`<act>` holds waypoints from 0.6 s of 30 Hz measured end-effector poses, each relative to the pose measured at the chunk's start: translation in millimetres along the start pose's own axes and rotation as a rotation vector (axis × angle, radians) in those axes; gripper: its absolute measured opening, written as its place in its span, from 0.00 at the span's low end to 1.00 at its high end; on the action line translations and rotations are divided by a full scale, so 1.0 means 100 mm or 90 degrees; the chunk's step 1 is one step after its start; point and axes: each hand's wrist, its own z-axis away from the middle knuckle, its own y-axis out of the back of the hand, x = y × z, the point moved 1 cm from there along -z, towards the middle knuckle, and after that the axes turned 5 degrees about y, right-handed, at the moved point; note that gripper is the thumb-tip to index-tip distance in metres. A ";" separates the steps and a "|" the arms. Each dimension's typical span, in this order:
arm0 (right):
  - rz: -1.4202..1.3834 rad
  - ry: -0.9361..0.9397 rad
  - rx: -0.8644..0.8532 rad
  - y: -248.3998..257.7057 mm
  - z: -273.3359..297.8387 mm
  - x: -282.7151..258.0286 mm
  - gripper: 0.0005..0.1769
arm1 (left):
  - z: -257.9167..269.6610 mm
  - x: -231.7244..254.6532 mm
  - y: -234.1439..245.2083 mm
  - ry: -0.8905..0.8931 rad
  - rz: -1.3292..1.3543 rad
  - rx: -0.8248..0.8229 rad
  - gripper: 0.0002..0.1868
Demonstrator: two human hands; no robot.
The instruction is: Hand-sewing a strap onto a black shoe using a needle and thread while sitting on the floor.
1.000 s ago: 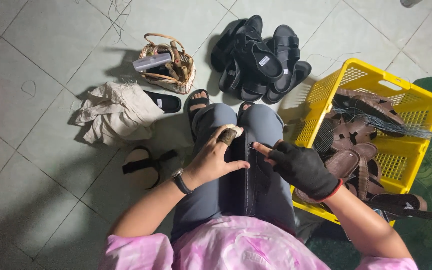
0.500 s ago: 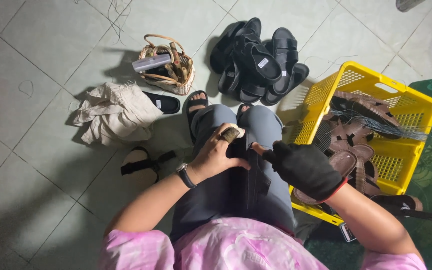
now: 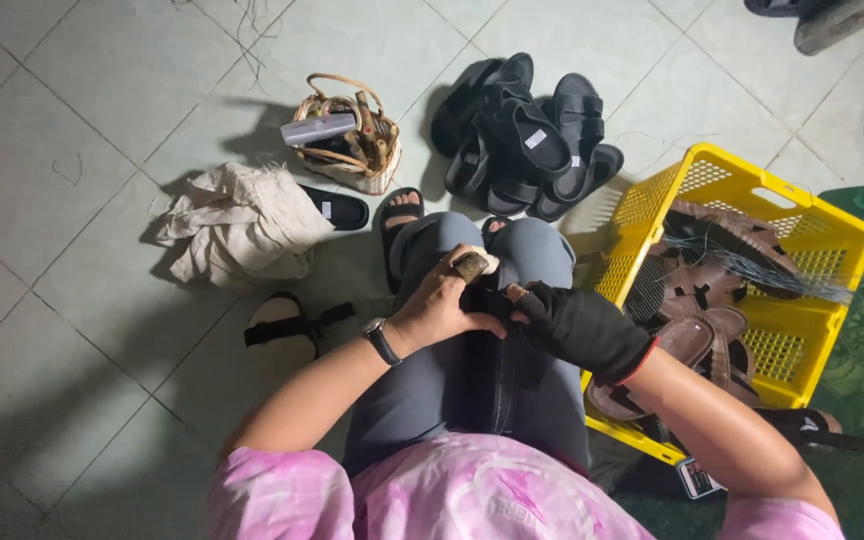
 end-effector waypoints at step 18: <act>-0.071 -0.183 0.087 -0.15 0.21 -0.04 0.24 | 0.43 0.06 -0.04 0.400 0.817 -0.027 0.11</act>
